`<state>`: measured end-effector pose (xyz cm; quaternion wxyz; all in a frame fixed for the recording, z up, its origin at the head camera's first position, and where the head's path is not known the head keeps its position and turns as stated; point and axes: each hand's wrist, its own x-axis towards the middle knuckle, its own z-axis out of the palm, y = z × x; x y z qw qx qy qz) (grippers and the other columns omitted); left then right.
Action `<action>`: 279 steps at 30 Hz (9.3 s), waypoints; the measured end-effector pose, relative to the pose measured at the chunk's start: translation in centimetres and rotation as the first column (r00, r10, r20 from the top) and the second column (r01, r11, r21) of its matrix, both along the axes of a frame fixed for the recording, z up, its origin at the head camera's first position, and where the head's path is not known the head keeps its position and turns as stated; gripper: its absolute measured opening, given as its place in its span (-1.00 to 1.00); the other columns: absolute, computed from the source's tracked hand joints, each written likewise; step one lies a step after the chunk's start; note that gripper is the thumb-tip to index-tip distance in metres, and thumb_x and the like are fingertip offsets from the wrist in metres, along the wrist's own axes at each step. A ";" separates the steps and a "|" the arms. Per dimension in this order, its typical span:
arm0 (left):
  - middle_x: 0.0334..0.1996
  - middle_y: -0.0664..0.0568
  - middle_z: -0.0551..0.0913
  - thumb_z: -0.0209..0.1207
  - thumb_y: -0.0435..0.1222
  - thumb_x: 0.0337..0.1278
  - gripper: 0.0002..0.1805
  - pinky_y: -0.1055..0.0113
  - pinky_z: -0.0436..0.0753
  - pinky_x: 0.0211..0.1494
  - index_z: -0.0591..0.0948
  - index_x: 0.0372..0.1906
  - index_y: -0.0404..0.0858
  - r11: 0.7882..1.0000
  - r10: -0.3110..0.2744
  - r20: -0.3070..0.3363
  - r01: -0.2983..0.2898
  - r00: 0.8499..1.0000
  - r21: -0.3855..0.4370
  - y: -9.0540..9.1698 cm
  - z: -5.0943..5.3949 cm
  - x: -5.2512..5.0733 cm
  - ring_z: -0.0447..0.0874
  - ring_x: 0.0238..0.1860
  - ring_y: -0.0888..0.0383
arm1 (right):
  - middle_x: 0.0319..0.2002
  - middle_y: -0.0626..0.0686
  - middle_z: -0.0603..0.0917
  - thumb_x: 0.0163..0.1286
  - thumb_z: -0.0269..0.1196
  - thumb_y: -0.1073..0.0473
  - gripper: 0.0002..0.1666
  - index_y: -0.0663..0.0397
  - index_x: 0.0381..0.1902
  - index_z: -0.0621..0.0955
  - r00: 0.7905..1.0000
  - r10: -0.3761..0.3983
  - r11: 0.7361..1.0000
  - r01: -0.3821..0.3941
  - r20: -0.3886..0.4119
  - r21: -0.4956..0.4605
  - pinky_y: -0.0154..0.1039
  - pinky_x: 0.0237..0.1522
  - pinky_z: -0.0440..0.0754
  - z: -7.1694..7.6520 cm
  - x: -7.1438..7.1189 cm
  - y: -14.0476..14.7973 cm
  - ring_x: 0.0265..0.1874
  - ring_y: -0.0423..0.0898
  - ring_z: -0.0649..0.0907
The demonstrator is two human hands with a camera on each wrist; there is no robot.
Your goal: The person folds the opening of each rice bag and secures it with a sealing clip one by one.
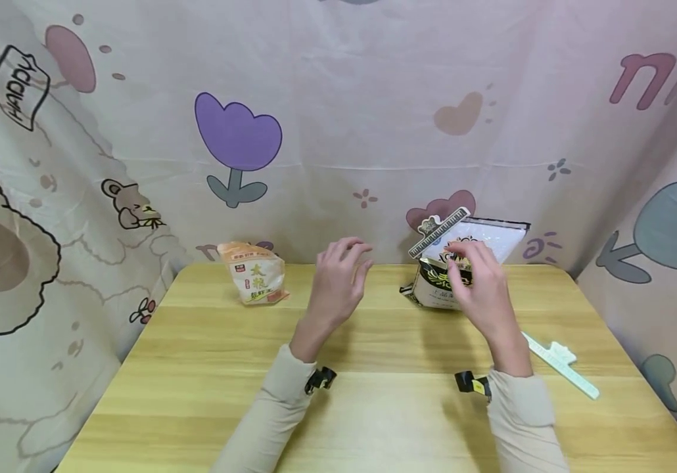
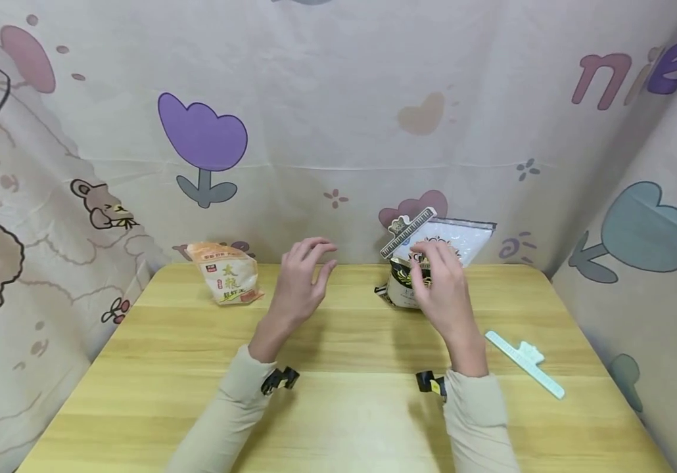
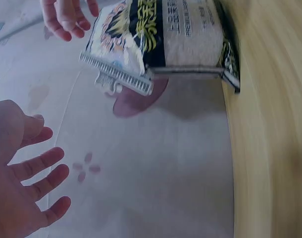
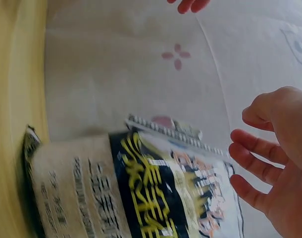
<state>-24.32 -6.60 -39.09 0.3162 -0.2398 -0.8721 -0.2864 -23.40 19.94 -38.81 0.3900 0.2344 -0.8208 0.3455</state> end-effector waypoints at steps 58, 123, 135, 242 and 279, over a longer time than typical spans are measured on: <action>0.12 -0.32 0.57 0.10 -0.33 0.50 -0.76 -0.27 0.36 -0.05 0.61 0.10 -0.35 0.917 0.394 -0.058 -0.396 0.917 -0.035 -22.3 -1.5 -2.3 0.45 0.09 -0.35 | 0.00 -0.04 0.63 0.50 0.21 0.06 -0.70 -0.03 0.12 0.62 0.996 0.061 0.910 -0.082 0.065 0.407 -0.30 -0.09 0.49 -1.5 -6.0 -27.8 -0.05 -0.14 0.57; 0.05 -0.25 0.60 0.15 -0.38 0.44 -0.92 -0.10 0.45 -0.05 0.58 -0.17 -0.34 0.970 0.212 -0.147 -0.226 0.966 -0.091 -14.4 -2.8 2.5 0.51 0.06 -0.26 | -0.26 0.00 0.61 0.37 0.26 0.19 -0.95 0.05 -0.27 0.60 0.997 0.020 0.937 0.007 -0.073 0.349 -0.17 -0.22 0.52 -2.4 -1.2 -24.2 -0.27 -0.04 0.58; 0.00 -0.20 0.62 0.21 -0.39 0.39 -0.95 -0.13 0.48 0.15 0.59 -0.20 -0.32 0.985 0.123 -0.122 -0.136 0.985 -0.103 -10.0 -2.8 3.8 0.53 0.10 -0.19 | -0.29 -0.01 0.54 0.29 0.24 0.27 -0.96 0.10 -0.29 0.59 0.998 0.057 0.955 -0.057 0.010 0.291 -0.17 -0.26 0.48 -2.4 1.3 -19.0 -0.31 -0.05 0.53; -0.35 0.10 0.71 0.34 -0.44 0.25 -0.94 0.22 0.63 -0.14 0.76 -0.31 -0.24 0.953 -0.304 0.061 0.304 0.951 0.014 -3.1 -1.0 1.8 0.66 -0.31 0.19 | -0.33 -0.03 0.66 0.20 0.33 0.44 -0.82 0.10 -0.29 0.61 0.962 0.205 0.942 -0.245 0.182 0.230 -0.33 -0.33 0.66 -3.9 1.7 -8.3 -0.37 -0.16 0.64; -0.34 0.04 0.71 0.28 -0.50 0.30 -0.91 0.38 0.67 -0.23 0.73 -0.31 -0.30 0.920 -0.388 0.097 0.377 0.917 0.111 -2.7 -1.6 1.6 0.68 -0.33 0.19 | -0.42 -0.14 0.62 0.15 0.34 0.46 -0.73 0.00 -0.38 0.55 0.929 0.137 0.952 -0.220 0.344 0.214 -0.31 -0.36 0.67 -4.3 2.0 -7.4 -0.43 -0.23 0.62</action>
